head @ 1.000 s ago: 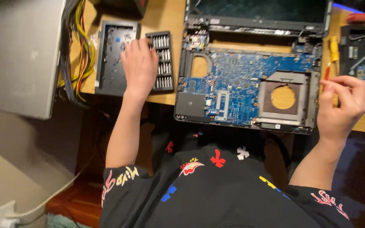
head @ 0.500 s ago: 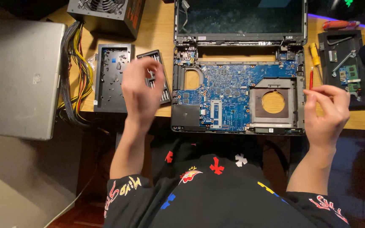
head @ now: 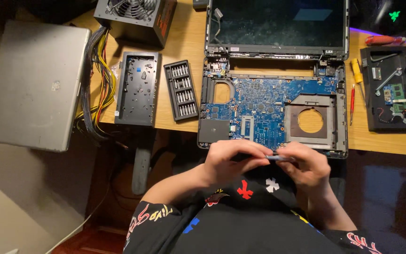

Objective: The recorder is seen disassembling and inspecting components of a laptop, including removing and examining what appears to be a hard drive and its mounting bracket.

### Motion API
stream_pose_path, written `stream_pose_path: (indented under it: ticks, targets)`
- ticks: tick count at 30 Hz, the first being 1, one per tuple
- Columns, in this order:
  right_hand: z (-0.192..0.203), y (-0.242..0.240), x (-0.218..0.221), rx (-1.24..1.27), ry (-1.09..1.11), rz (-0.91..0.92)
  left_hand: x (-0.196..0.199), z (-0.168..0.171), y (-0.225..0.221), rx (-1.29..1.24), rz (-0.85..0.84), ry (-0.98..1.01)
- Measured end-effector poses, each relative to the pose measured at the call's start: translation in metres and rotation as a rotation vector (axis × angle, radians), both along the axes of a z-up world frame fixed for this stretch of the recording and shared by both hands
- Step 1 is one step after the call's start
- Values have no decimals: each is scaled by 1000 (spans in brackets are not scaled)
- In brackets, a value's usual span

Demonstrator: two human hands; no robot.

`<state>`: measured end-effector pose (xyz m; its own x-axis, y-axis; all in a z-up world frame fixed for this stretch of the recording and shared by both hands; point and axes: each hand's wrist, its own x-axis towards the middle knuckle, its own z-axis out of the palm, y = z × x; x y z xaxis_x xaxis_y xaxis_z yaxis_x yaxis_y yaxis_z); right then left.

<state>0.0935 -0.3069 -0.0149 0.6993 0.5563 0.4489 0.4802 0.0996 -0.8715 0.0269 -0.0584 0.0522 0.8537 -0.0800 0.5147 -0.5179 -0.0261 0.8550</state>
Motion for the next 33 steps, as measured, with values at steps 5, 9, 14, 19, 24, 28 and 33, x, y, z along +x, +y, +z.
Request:
stream_pose_path:
  ticks: [5,9,14,19,24,28,33]
  targets:
    - [14,-1,5,58,4,-98,3,-3,5,69,20,26]
    - [7,-4,4,-112,46,-301,6,-3,3,159,134,0]
    - [14,1,4,8,148,-216,8,-5,7,157,177,-5]
    - [1,-10,3,106,157,-151,7,-6,6,150,174,0]
    - [-6,-13,5,112,231,-156,7,-6,3,140,154,8]
    - [14,-3,5,123,163,-132,7,-5,4,155,153,-11]
    - [-5,-14,6,148,209,-78,6,-6,2,155,99,-36]
